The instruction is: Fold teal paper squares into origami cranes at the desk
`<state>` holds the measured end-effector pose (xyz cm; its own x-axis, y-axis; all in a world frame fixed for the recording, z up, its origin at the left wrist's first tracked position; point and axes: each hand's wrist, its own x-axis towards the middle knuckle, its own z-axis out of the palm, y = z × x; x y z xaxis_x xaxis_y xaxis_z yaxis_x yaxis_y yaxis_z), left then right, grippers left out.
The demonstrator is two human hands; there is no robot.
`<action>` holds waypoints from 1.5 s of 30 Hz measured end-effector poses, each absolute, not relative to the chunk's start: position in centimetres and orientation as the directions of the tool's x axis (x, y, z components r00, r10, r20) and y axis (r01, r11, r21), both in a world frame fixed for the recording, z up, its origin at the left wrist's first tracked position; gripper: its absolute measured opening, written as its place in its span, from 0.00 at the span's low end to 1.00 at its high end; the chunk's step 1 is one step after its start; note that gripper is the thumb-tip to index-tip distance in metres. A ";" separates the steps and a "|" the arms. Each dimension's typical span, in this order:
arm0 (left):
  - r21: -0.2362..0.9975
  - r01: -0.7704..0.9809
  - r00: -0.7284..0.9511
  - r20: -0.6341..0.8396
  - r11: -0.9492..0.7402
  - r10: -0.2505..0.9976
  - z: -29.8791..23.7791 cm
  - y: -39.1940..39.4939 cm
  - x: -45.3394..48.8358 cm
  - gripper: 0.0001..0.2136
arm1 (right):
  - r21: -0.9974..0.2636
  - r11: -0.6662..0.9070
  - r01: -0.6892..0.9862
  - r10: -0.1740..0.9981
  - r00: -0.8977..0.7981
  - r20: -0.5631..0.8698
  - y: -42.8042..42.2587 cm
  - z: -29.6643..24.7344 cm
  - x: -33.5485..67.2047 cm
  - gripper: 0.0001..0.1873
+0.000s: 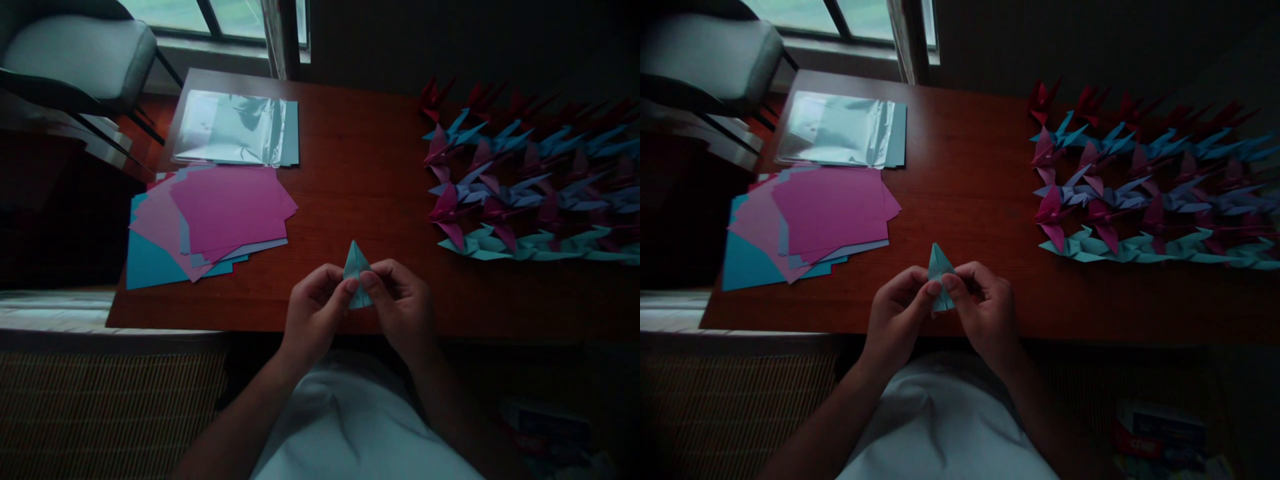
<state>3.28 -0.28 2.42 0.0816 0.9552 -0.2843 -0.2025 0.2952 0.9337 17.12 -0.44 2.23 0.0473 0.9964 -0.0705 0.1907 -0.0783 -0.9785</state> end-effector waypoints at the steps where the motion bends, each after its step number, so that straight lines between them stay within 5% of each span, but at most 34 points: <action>1: 0.926 -0.212 0.091 -0.300 0.312 0.950 2.4 -0.3 3.3 0.15 | -0.977 -0.073 0.201 0.996 0.061 -0.062 -0.5 2.2 17.1 0.13; 7: 0.881 -0.242 0.245 -0.349 0.406 0.905 2.5 -0.4 2.9 0.15 | -0.973 -0.060 0.223 0.994 0.100 -0.039 -0.5 2.3 17.1 0.13; 14: 0.887 -0.254 0.272 -0.317 0.386 0.908 1.9 -0.6 2.5 0.13 | -0.987 -0.128 0.100 0.990 -0.052 -0.134 0.2 2.6 18.0 0.12; 22: 0.885 -0.175 0.329 -0.360 0.431 0.873 1.9 -0.6 2.6 0.13 | -0.989 -0.024 0.148 0.997 -0.066 -0.034 0.8 2.3 18.4 0.09; 29: 0.917 -0.082 0.403 -0.327 0.390 0.855 1.9 -0.4 2.5 0.13 | -0.987 0.070 0.146 0.997 -0.037 0.065 0.9 2.9 18.5 0.06; 45: 0.990 0.115 0.367 -0.115 0.078 0.923 3.0 -0.2 2.4 0.11 | -0.995 0.012 0.097 0.998 -0.069 0.005 0.8 3.6 18.3 0.10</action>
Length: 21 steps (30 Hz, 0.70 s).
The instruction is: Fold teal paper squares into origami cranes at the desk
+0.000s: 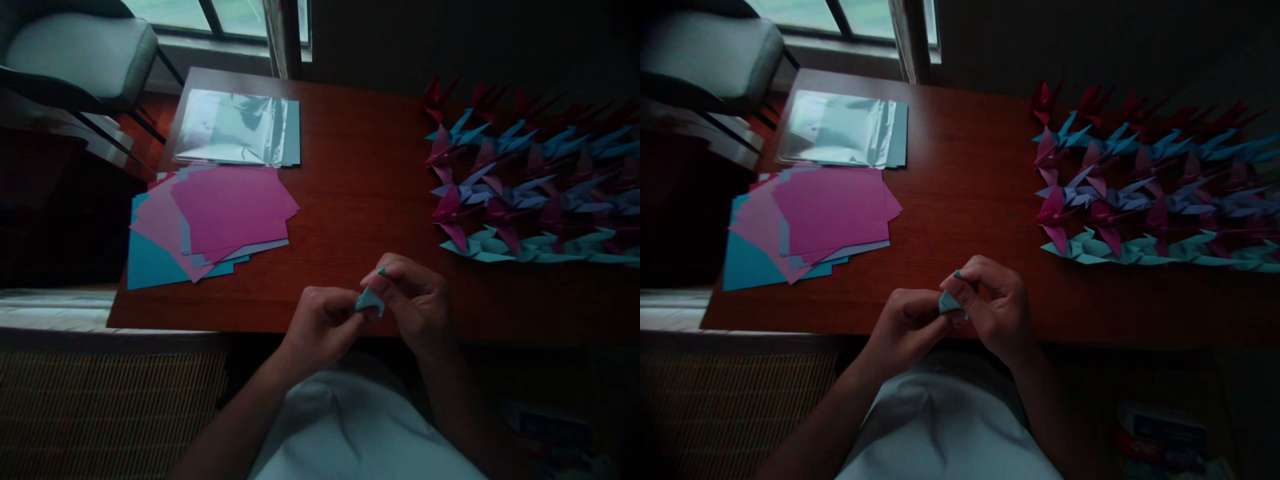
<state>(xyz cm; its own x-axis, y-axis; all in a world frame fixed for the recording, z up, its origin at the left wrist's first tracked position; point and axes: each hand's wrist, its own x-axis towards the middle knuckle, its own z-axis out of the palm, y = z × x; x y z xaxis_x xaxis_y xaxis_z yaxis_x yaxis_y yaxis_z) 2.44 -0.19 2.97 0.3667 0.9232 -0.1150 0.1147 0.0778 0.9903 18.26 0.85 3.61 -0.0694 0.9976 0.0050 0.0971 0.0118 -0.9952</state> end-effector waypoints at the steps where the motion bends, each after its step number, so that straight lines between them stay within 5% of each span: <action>1: 0.991 0.119 0.364 -0.108 0.069 0.925 3.0 -0.2 2.5 0.11 | -0.996 0.007 0.090 0.998 -0.065 0.001 0.8 3.6 18.3 0.10; 15: 0.980 0.195 0.312 -0.030 -0.034 0.950 2.4 -0.6 2.6 0.07 | -0.999 -0.010 0.045 0.995 -0.097 -0.014 0.7 2.7 18.6 0.07; 21: 0.882 0.412 0.226 0.143 -0.227 0.964 1.9 -0.6 2.2 0.09 | -0.981 0.060 0.186 0.994 -0.097 0.043 0.7 3.0 18.6 0.09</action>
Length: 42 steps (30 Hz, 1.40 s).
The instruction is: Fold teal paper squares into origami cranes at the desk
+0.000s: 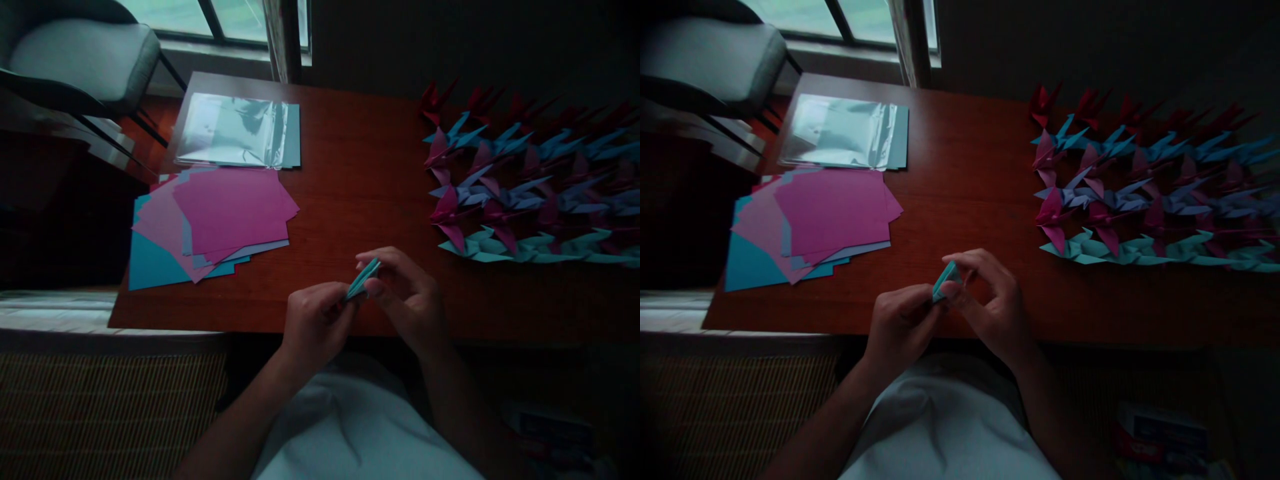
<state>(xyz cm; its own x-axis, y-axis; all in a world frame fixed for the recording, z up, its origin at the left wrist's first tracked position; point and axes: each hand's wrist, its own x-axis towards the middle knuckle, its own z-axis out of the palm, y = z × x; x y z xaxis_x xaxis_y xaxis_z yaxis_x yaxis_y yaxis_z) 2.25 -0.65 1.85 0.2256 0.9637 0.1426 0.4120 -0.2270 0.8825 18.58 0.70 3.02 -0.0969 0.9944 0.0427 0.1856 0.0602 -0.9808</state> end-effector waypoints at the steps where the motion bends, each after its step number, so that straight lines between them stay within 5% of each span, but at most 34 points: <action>1: 0.850 0.459 0.208 0.180 -0.259 0.961 1.7 -0.6 2.2 0.08 | -0.974 0.076 0.216 0.996 -0.067 0.063 0.6 3.1 18.5 0.11; 6: 0.694 0.619 0.177 0.332 -0.367 0.926 1.1 -0.7 2.1 0.05 | -0.967 0.066 0.245 0.994 0.071 0.085 -0.2 3.1 18.0 0.13; 15: 0.570 0.704 0.200 0.415 -0.424 0.888 1.3 -0.7 2.3 0.03 | -0.944 0.074 0.321 0.996 0.021 0.085 -0.4 3.2 17.7 0.13; 30: 0.700 0.603 0.327 0.221 -0.383 0.919 1.6 -0.6 2.0 0.09 | -0.875 0.163 0.456 0.985 -0.022 0.172 0.0 3.3 18.5 0.12; 37: 0.638 0.676 0.233 0.290 -0.369 0.928 1.7 -0.4 2.0 0.10 | -0.707 0.338 0.621 0.927 -0.090 0.364 0.1 3.0 18.2 0.15; 42: 0.703 0.621 0.174 0.307 -0.347 0.936 1.8 -0.4 2.1 0.07 | -0.599 0.439 0.670 0.885 -0.209 0.415 0.1 2.6 18.1 0.16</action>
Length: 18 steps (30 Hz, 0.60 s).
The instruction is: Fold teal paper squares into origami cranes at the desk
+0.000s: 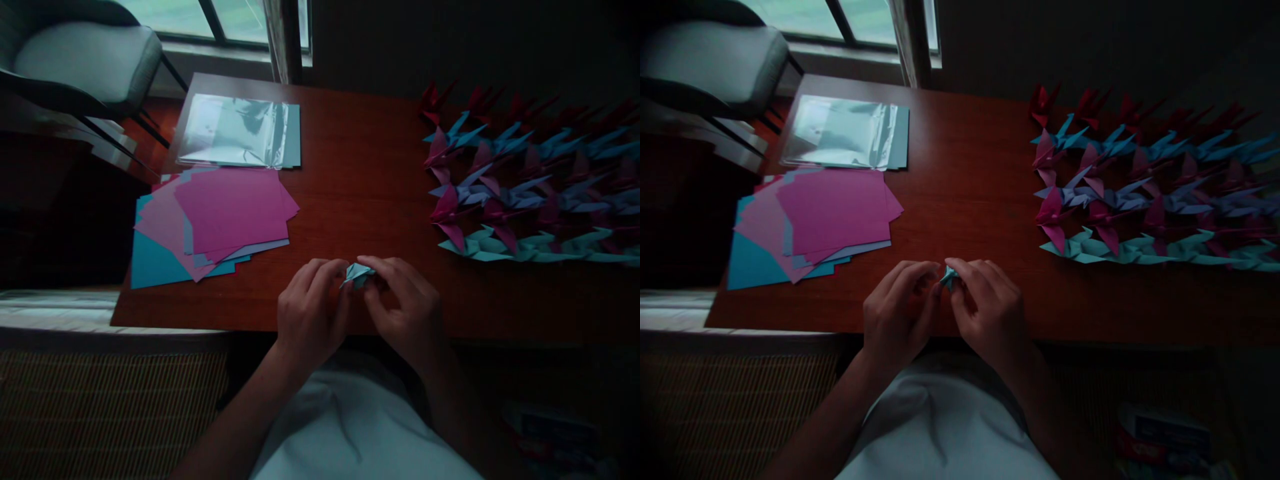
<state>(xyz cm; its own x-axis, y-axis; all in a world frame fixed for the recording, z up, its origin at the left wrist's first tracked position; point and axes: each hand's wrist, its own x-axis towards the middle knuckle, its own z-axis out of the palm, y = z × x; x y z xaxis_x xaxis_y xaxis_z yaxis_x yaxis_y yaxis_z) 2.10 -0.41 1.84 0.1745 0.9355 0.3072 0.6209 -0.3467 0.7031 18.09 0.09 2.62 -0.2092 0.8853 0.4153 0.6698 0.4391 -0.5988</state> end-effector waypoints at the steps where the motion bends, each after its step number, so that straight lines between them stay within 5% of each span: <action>1: 0.700 0.618 0.174 0.323 -0.358 0.930 1.8 -0.4 2.1 0.07 | -0.577 0.457 0.677 0.877 -0.236 0.418 0.1 2.5 18.1 0.17; 10: 0.661 0.639 0.156 0.390 -0.394 0.908 1.8 -0.2 2.0 0.05 | -0.505 0.512 0.695 0.847 -0.310 0.431 -0.2 2.0 18.3 0.28; 13: 0.742 0.585 0.056 0.365 -0.327 0.929 1.9 -0.2 2.0 0.06 | -0.543 0.486 0.685 0.853 -0.238 0.463 -0.2 2.1 18.2 0.29; 18: 0.940 0.322 -0.080 0.147 -0.114 0.986 1.7 -0.3 2.1 0.05 | -0.640 0.384 0.666 0.885 -0.068 0.460 -0.5 2.4 17.9 0.17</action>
<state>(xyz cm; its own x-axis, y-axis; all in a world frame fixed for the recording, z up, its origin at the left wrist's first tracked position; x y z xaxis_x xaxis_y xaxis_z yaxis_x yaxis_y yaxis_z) 2.06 -0.31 1.68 -0.0802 0.9859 0.1466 0.3218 -0.1136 0.9400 17.87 -0.54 2.37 -0.0680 0.8851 0.4604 0.6657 0.3839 -0.6398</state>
